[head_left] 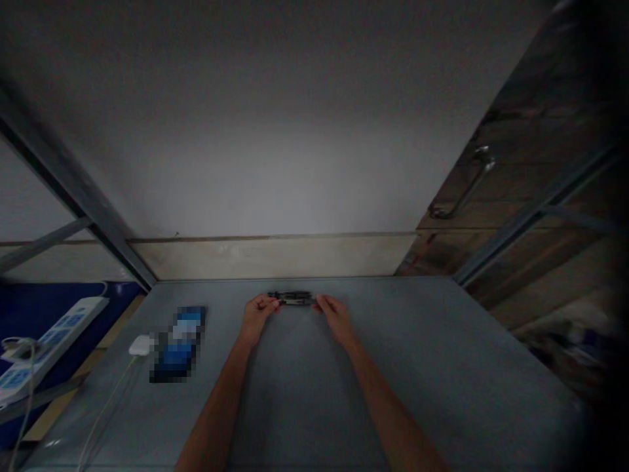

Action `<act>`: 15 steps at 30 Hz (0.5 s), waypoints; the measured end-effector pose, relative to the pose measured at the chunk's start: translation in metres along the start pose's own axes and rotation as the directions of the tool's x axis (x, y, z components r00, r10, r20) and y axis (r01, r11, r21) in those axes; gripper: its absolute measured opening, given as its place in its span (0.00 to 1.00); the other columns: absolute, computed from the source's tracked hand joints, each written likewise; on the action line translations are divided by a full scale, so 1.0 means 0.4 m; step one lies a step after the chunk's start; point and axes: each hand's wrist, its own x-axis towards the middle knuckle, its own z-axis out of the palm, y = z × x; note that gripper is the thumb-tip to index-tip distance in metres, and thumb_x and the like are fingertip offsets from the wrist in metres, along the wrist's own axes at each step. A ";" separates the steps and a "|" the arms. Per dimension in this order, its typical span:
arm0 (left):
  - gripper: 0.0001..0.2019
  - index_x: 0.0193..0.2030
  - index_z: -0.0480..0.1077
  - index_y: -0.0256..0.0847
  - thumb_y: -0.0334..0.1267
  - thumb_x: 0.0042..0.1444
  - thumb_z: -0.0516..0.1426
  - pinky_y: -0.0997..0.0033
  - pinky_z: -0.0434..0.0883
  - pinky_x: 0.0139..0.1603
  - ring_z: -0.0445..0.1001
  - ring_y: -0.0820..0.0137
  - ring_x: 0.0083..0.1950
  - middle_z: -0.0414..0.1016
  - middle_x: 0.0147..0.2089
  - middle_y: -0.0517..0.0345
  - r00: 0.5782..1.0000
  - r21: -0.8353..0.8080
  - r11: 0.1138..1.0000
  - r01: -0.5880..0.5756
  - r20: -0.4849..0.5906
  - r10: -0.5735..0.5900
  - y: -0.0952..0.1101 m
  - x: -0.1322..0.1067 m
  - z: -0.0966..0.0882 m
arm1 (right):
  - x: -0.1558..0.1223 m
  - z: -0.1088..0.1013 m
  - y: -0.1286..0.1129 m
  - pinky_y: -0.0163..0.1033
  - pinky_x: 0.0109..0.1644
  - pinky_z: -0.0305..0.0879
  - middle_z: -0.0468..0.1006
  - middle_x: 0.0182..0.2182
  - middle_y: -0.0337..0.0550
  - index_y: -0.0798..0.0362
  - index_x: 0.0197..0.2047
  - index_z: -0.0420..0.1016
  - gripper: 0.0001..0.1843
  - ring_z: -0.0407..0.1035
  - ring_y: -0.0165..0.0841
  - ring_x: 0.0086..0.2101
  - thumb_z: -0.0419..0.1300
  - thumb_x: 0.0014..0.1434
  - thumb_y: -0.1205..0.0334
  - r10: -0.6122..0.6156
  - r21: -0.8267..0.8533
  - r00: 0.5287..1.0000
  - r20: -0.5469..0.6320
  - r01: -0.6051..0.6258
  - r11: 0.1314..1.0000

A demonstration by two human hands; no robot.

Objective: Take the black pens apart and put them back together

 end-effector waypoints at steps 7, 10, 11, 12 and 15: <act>0.17 0.30 0.76 0.42 0.55 0.48 0.64 0.64 0.73 0.39 0.76 0.66 0.31 0.81 0.29 0.55 0.997 -0.194 0.981 0.004 -0.071 -0.018 -0.034 0.022 0.002 | -0.011 0.024 -0.005 0.38 0.36 0.64 0.76 0.24 0.40 0.50 0.27 0.74 0.19 0.71 0.37 0.29 0.57 0.60 0.45 -0.042 0.044 0.997 0.060 0.039 0.998; 0.16 0.34 0.78 0.43 0.54 0.49 0.63 0.65 0.73 0.39 0.77 0.67 0.33 0.81 0.31 0.56 0.995 -0.249 0.968 0.005 -0.100 -0.031 -0.043 0.032 0.001 | -0.022 0.040 0.000 0.38 0.36 0.65 0.76 0.25 0.39 0.49 0.30 0.74 0.16 0.71 0.37 0.30 0.57 0.60 0.46 -0.045 0.063 0.996 0.081 0.040 0.997; 0.17 0.35 0.78 0.43 0.54 0.49 0.63 0.65 0.73 0.39 0.76 0.67 0.33 0.81 0.32 0.56 0.994 -0.260 0.966 0.004 -0.108 -0.034 -0.045 0.034 0.000 | -0.025 0.045 0.001 0.38 0.36 0.65 0.76 0.26 0.39 0.49 0.31 0.75 0.15 0.71 0.37 0.30 0.58 0.60 0.47 -0.043 0.067 0.995 0.090 0.037 0.997; 0.18 0.36 0.78 0.42 0.55 0.49 0.64 0.65 0.73 0.39 0.76 0.67 0.33 0.81 0.33 0.55 0.993 -0.267 0.964 0.003 -0.114 -0.035 -0.046 0.034 0.000 | -0.026 0.048 0.002 0.38 0.37 0.64 0.76 0.27 0.39 0.49 0.32 0.75 0.15 0.71 0.37 0.31 0.58 0.60 0.47 -0.040 0.070 0.994 0.098 0.034 0.997; 0.18 0.37 0.80 0.41 0.53 0.48 0.64 0.66 0.73 0.39 0.75 0.68 0.32 0.81 0.36 0.54 0.993 -0.263 0.965 0.003 -0.113 -0.034 -0.042 0.031 -0.001 | -0.023 0.049 0.001 0.38 0.37 0.64 0.76 0.27 0.39 0.50 0.32 0.76 0.15 0.71 0.36 0.31 0.58 0.60 0.48 -0.034 0.080 0.991 0.132 0.023 0.997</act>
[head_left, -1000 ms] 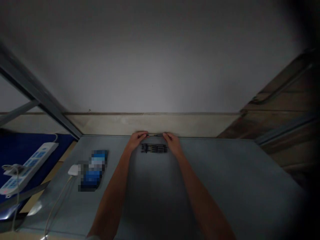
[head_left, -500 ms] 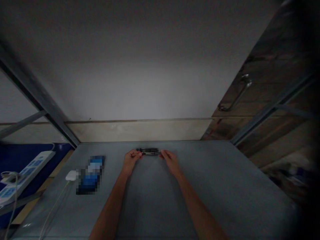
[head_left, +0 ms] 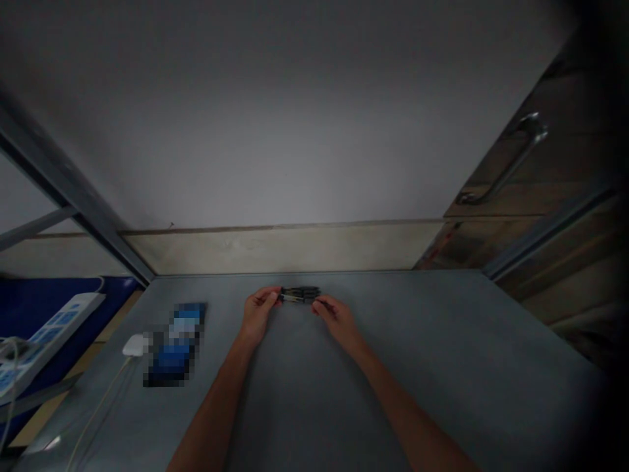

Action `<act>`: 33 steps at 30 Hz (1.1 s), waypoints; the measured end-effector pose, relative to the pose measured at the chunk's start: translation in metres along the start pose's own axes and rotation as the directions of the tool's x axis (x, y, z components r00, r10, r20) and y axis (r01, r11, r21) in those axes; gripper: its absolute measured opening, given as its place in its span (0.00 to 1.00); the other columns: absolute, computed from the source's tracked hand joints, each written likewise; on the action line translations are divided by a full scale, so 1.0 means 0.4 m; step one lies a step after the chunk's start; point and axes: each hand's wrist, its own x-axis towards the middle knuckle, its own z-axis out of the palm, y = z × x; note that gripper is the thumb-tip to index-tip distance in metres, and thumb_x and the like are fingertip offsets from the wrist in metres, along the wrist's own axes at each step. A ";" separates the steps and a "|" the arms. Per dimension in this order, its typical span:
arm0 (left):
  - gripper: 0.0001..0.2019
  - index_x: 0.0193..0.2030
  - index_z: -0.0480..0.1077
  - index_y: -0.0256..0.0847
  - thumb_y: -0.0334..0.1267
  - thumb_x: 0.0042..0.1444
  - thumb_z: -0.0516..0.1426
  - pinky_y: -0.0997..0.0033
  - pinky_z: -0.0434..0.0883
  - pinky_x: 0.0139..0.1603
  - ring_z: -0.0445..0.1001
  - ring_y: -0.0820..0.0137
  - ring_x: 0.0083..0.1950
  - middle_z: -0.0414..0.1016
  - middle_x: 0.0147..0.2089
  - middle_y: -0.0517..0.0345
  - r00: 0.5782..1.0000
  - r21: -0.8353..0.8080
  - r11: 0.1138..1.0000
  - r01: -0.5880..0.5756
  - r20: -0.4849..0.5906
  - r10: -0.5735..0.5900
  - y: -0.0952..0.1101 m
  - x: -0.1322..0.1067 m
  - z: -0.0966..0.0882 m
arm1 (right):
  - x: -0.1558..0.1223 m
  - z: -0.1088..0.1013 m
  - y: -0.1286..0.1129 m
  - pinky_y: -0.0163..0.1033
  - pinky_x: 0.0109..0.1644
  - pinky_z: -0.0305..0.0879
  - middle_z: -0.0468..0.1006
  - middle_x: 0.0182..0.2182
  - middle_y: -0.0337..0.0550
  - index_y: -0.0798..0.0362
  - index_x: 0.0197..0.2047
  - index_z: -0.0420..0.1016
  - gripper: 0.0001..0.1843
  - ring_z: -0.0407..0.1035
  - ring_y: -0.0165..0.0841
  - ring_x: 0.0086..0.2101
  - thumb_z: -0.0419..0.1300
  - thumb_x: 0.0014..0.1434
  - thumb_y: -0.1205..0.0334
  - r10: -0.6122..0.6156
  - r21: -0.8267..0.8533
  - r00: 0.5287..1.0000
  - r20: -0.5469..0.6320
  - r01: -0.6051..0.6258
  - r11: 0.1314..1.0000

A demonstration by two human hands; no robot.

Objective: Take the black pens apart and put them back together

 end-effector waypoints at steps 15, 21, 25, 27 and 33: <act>0.15 0.40 0.81 0.38 0.46 0.49 0.65 0.71 0.71 0.39 0.77 0.69 0.32 0.83 0.32 0.55 0.983 0.226 0.974 -0.015 0.181 -0.027 0.047 -0.021 0.011 | 0.001 -0.016 -0.024 0.36 0.28 0.53 0.63 0.14 0.35 0.52 0.15 0.64 0.29 0.59 0.29 0.20 0.55 0.62 0.44 0.077 -0.005 0.995 -0.069 -0.077 0.997; 0.15 0.36 0.80 0.37 0.47 0.48 0.65 0.72 0.70 0.34 0.74 0.71 0.29 0.82 0.30 0.54 0.973 0.254 0.967 -0.007 0.226 -0.052 0.041 -0.026 0.025 | 0.000 -0.023 -0.021 0.37 0.25 0.51 0.58 0.11 0.34 0.50 0.12 0.58 0.33 0.55 0.28 0.16 0.51 0.63 0.41 0.115 0.020 0.986 -0.117 -0.113 0.993; 0.15 0.37 0.79 0.37 0.48 0.52 0.63 0.73 0.69 0.35 0.72 0.73 0.29 0.81 0.30 0.56 0.976 0.262 0.965 -0.014 0.213 -0.043 0.046 -0.025 0.022 | 0.008 -0.026 -0.033 0.35 0.30 0.58 0.70 0.20 0.35 0.51 0.29 0.74 0.18 0.65 0.31 0.24 0.59 0.59 0.45 0.079 0.035 0.994 -0.079 -0.076 0.996; 0.16 0.38 0.79 0.37 0.49 0.53 0.62 0.74 0.69 0.35 0.72 0.73 0.29 0.81 0.30 0.57 0.978 0.263 0.965 -0.016 0.204 -0.040 0.047 -0.024 0.019 | 0.011 -0.028 -0.036 0.36 0.33 0.61 0.76 0.27 0.37 0.51 0.37 0.77 0.15 0.68 0.33 0.28 0.63 0.55 0.48 0.042 0.025 0.998 -0.050 -0.041 0.999; 0.16 0.39 0.79 0.37 0.49 0.53 0.61 0.74 0.68 0.35 0.72 0.72 0.29 0.81 0.31 0.56 0.979 0.263 0.965 -0.015 0.199 -0.039 0.038 -0.023 0.018 | 0.004 -0.040 -0.031 0.37 0.37 0.63 0.79 0.33 0.41 0.51 0.41 0.78 0.14 0.70 0.34 0.32 0.62 0.55 0.52 -0.005 -0.082 1.000 -0.024 0.003 0.997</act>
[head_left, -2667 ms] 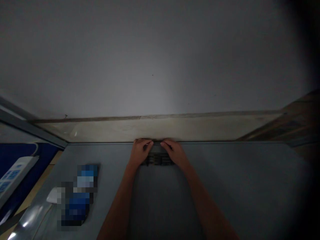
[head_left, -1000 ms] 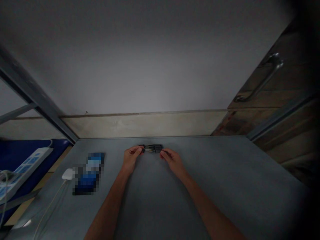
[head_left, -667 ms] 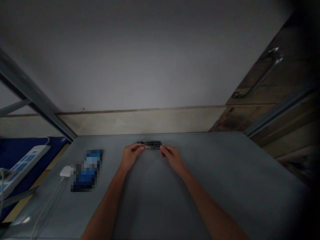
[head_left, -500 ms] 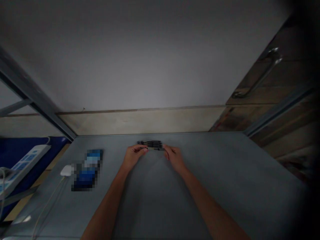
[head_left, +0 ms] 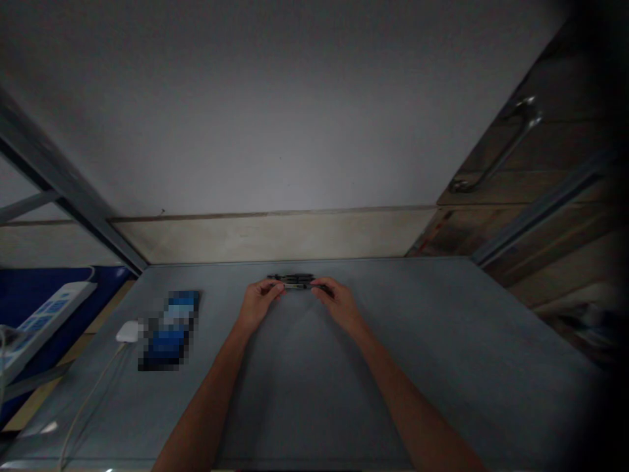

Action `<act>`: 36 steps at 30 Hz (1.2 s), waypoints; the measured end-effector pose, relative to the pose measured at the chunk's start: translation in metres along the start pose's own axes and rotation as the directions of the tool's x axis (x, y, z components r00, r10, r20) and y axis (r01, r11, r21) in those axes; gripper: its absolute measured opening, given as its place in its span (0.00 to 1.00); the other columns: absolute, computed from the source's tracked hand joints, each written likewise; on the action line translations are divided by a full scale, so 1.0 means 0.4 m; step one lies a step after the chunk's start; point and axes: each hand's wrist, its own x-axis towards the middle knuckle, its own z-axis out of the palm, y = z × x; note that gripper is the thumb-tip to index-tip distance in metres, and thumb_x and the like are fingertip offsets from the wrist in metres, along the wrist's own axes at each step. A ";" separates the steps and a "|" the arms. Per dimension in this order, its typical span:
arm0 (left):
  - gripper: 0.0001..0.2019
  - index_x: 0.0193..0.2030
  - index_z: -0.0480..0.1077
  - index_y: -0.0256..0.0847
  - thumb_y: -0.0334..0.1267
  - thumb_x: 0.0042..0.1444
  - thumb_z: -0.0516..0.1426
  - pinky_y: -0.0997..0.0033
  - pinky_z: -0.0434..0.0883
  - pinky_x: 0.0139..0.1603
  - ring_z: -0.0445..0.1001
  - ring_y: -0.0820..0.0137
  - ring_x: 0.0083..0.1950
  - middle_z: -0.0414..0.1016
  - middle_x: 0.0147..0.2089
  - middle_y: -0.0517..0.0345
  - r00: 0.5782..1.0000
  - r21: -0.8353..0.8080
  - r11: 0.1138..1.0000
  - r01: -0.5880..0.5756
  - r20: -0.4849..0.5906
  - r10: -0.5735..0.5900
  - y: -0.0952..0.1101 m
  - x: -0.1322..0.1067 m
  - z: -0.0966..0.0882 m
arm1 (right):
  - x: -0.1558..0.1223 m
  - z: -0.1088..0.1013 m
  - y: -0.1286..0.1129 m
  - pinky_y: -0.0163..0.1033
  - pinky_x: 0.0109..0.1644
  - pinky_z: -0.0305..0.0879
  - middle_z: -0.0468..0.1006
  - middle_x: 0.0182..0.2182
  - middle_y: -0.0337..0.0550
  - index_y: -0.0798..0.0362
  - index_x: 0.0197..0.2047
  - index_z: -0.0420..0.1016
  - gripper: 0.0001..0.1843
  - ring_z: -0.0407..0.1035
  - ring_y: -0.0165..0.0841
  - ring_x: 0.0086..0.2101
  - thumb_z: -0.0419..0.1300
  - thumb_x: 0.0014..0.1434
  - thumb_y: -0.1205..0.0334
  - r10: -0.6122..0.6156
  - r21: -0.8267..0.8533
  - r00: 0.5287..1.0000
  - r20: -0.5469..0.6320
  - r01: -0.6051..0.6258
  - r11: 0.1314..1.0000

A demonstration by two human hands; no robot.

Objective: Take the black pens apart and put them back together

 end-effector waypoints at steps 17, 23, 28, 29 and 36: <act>0.18 0.39 0.79 0.37 0.51 0.52 0.62 0.73 0.69 0.34 0.73 0.71 0.30 0.78 0.29 0.56 1.000 -0.004 1.000 -0.025 -0.018 0.025 0.014 -0.016 0.040 | -0.002 0.014 0.022 0.36 0.25 0.47 0.59 0.14 0.34 0.52 0.17 0.64 0.26 0.54 0.29 0.19 0.57 0.57 0.42 0.177 0.070 0.971 -0.160 -0.168 0.983; 0.15 0.38 0.80 0.38 0.48 0.51 0.63 0.71 0.70 0.37 0.75 0.69 0.32 0.80 0.31 0.54 0.999 0.035 0.999 -0.034 0.006 0.034 0.019 -0.024 0.053 | -0.002 0.013 0.024 0.36 0.22 0.45 0.56 0.11 0.32 0.50 0.13 0.60 0.27 0.50 0.27 0.16 0.60 0.53 0.42 0.295 0.170 0.938 -0.183 -0.265 0.949; 0.12 0.37 0.81 0.40 0.46 0.51 0.63 0.68 0.71 0.41 0.76 0.66 0.36 0.82 0.34 0.53 0.998 0.101 0.992 -0.070 -0.001 0.070 0.039 -0.036 0.056 | -0.003 0.003 0.008 0.37 0.20 0.43 0.53 0.09 0.32 0.49 0.10 0.56 0.29 0.47 0.26 0.14 0.61 0.52 0.44 0.340 0.230 0.930 -0.138 -0.304 0.925; 0.12 0.37 0.81 0.41 0.45 0.51 0.63 0.68 0.72 0.42 0.77 0.65 0.36 0.82 0.35 0.53 0.996 0.127 0.989 -0.082 -0.008 0.083 0.044 -0.039 0.057 | -0.003 0.001 0.006 0.37 0.20 0.43 0.53 0.08 0.32 0.49 0.10 0.56 0.29 0.47 0.26 0.13 0.61 0.51 0.44 0.345 0.238 0.930 -0.125 -0.310 0.920; 0.13 0.40 0.81 0.42 0.47 0.51 0.62 0.69 0.71 0.45 0.77 0.65 0.39 0.82 0.38 0.53 0.996 0.157 0.983 -0.090 -0.003 0.091 0.048 -0.042 0.066 | -0.004 -0.001 0.004 0.37 0.19 0.43 0.54 0.08 0.32 0.49 0.12 0.57 0.29 0.48 0.26 0.12 0.60 0.53 0.41 0.371 0.258 0.918 -0.142 -0.327 0.909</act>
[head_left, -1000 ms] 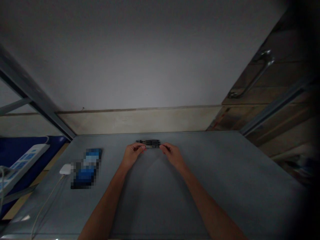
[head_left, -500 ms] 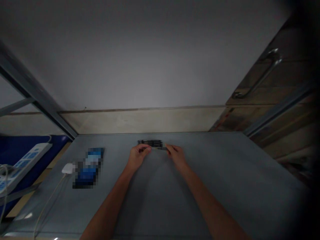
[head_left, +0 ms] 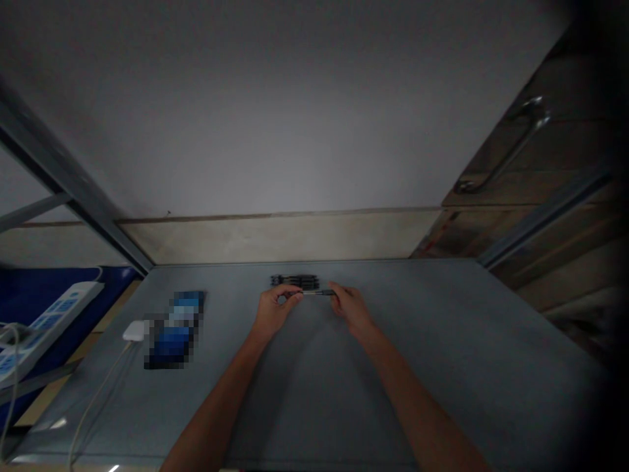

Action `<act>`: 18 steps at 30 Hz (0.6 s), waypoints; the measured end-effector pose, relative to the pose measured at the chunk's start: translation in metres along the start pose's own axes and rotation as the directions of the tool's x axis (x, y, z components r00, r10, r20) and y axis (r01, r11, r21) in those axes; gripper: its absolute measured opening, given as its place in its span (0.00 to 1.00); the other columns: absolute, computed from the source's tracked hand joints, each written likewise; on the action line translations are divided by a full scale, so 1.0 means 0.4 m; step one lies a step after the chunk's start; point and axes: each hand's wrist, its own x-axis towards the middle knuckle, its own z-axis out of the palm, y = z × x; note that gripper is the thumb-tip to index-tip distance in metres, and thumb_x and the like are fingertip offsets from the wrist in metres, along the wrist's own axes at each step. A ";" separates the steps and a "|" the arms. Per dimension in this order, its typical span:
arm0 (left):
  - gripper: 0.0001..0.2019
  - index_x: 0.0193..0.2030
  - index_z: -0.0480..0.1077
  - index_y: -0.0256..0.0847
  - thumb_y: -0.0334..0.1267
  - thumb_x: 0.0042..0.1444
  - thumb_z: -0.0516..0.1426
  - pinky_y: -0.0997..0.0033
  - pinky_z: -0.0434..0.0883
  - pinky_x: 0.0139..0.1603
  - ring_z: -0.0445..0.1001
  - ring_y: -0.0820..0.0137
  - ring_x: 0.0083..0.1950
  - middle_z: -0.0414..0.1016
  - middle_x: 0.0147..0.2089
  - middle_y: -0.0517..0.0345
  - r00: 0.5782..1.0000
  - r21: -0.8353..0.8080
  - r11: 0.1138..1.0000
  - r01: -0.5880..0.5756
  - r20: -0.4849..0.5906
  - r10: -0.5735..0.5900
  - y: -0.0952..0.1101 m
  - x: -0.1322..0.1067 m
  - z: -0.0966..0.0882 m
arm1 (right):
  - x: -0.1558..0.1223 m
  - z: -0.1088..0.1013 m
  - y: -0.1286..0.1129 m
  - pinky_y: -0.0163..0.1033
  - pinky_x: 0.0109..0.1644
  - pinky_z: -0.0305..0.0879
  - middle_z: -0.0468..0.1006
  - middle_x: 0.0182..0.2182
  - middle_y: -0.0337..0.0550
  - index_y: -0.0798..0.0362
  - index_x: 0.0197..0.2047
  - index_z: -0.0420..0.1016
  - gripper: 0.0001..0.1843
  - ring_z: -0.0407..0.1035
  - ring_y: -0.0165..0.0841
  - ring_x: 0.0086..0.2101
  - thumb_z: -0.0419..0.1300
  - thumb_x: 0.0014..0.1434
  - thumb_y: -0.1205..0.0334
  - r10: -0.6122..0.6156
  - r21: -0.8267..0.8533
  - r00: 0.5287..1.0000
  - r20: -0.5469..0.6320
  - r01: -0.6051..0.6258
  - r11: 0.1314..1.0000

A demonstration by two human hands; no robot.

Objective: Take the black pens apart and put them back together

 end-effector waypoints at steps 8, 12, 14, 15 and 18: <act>0.15 0.41 0.81 0.40 0.48 0.55 0.60 0.70 0.71 0.37 0.77 0.65 0.35 0.82 0.34 0.53 0.930 -0.056 0.998 0.037 0.367 -0.014 -0.019 0.000 -0.001 | -0.005 0.008 -0.018 0.35 0.24 0.53 0.65 0.16 0.35 0.53 0.21 0.69 0.25 0.59 0.29 0.20 0.60 0.54 0.39 -0.182 -0.029 0.983 0.037 0.183 0.983; 0.14 0.34 0.80 0.42 0.49 0.56 0.59 0.69 0.70 0.34 0.76 0.66 0.32 0.80 0.31 0.54 0.889 -0.060 0.997 0.048 0.458 -0.016 -0.013 -0.012 0.013 | -0.010 0.012 -0.021 0.35 0.27 0.59 0.74 0.23 0.38 0.53 0.37 0.80 0.21 0.64 0.31 0.24 0.60 0.57 0.43 -0.242 -0.021 0.964 0.109 0.246 0.969; 0.14 0.32 0.79 0.42 0.49 0.56 0.59 0.69 0.70 0.33 0.75 0.67 0.30 0.80 0.31 0.54 0.874 -0.082 0.995 0.062 0.486 -0.014 -0.007 -0.016 0.016 | -0.016 0.015 -0.021 0.36 0.32 0.64 0.79 0.32 0.42 0.51 0.46 0.79 0.21 0.70 0.34 0.30 0.59 0.59 0.45 -0.275 0.070 0.947 0.168 0.267 0.961; 0.14 0.31 0.78 0.42 0.49 0.56 0.59 0.69 0.70 0.33 0.75 0.67 0.30 0.80 0.30 0.54 0.863 -0.094 0.993 0.071 0.506 -0.013 -0.004 -0.017 0.016 | -0.019 0.017 -0.022 0.37 0.35 0.67 0.81 0.36 0.44 0.51 0.48 0.78 0.20 0.72 0.35 0.34 0.59 0.60 0.47 -0.292 0.129 0.937 0.194 0.271 0.954; 0.13 0.30 0.77 0.41 0.48 0.55 0.60 0.70 0.69 0.33 0.74 0.69 0.29 0.79 0.29 0.55 0.858 -0.096 0.992 0.084 0.514 -0.023 -0.001 -0.018 0.016 | -0.025 0.020 -0.023 0.41 0.44 0.69 0.82 0.35 0.44 0.51 0.43 0.78 0.15 0.74 0.37 0.39 0.60 0.60 0.49 -0.314 0.251 0.924 0.220 0.257 0.933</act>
